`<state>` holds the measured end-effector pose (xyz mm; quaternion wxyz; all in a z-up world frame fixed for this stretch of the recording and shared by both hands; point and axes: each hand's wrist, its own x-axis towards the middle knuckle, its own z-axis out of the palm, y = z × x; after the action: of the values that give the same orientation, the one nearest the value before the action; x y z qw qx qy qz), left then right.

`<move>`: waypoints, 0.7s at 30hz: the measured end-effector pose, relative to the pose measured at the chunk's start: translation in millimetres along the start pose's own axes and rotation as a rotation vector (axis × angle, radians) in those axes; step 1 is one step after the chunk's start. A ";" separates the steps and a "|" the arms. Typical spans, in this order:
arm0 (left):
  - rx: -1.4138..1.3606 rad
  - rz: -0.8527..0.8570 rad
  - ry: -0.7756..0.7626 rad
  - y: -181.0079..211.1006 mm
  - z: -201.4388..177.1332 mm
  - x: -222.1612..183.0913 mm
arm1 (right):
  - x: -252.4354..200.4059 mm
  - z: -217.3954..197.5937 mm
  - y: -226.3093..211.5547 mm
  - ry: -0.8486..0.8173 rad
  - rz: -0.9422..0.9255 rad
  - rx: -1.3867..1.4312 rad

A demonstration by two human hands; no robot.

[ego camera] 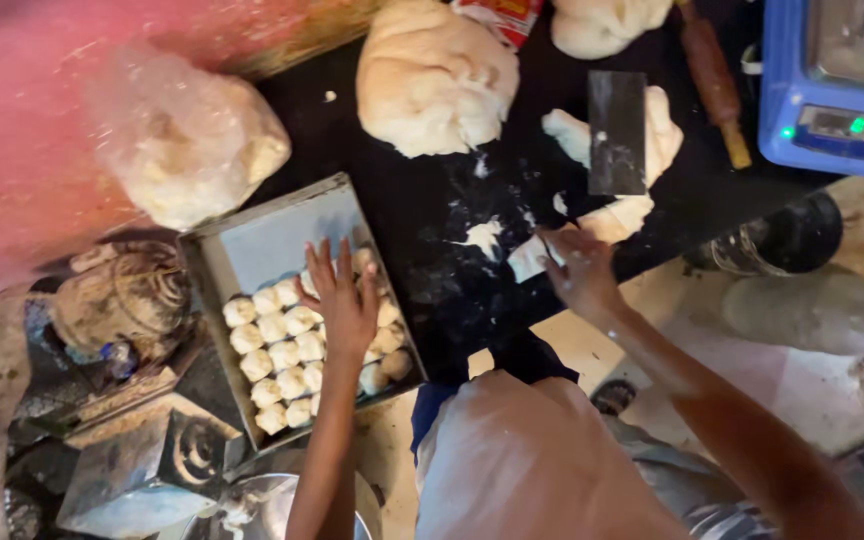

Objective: The person portions large masses of dough into small balls by hand and using a bench scraper, then places the small balls into a metal tray.

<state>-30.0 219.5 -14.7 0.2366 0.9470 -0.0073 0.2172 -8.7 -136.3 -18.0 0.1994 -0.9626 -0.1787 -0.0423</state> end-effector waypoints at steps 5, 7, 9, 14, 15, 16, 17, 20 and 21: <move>-0.574 -0.032 -0.357 73.7 28.2 -7.5 | 9.7 2.4 8.9 -0.107 -0.010 -0.150; -0.709 0.009 -0.407 95.6 49.3 -13.5 | 12.9 5.0 0.0 -0.202 -0.056 0.034; -0.873 0.035 -0.403 107.7 66.3 -29.6 | 11.2 1.5 -5.0 -0.254 -0.123 0.322; -1.107 -0.638 -0.431 99.3 96.0 -50.8 | 21.9 3.2 27.6 -0.140 0.164 0.681; -1.065 -0.679 -0.344 97.7 97.4 -47.2 | 28.1 9.2 44.9 -0.047 0.097 0.472; -1.195 -0.810 -0.354 96.5 95.9 -40.5 | 34.7 16.7 63.4 0.046 0.030 0.264; -1.322 -0.947 -0.363 95.8 90.7 -33.6 | 35.5 26.8 76.1 0.135 -0.035 0.058; -1.567 -1.190 -0.292 110.1 79.6 -6.7 | 44.3 56.5 81.7 -0.305 0.007 0.371; -1.625 -1.246 -0.251 116.7 76.2 0.2 | 43.9 57.6 76.3 -0.196 -0.043 0.339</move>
<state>-12.4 81.5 -23.2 0.8734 0.3528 0.3154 -0.1147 60.3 -164.3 -92.2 0.3394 -0.9106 -0.2226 0.0782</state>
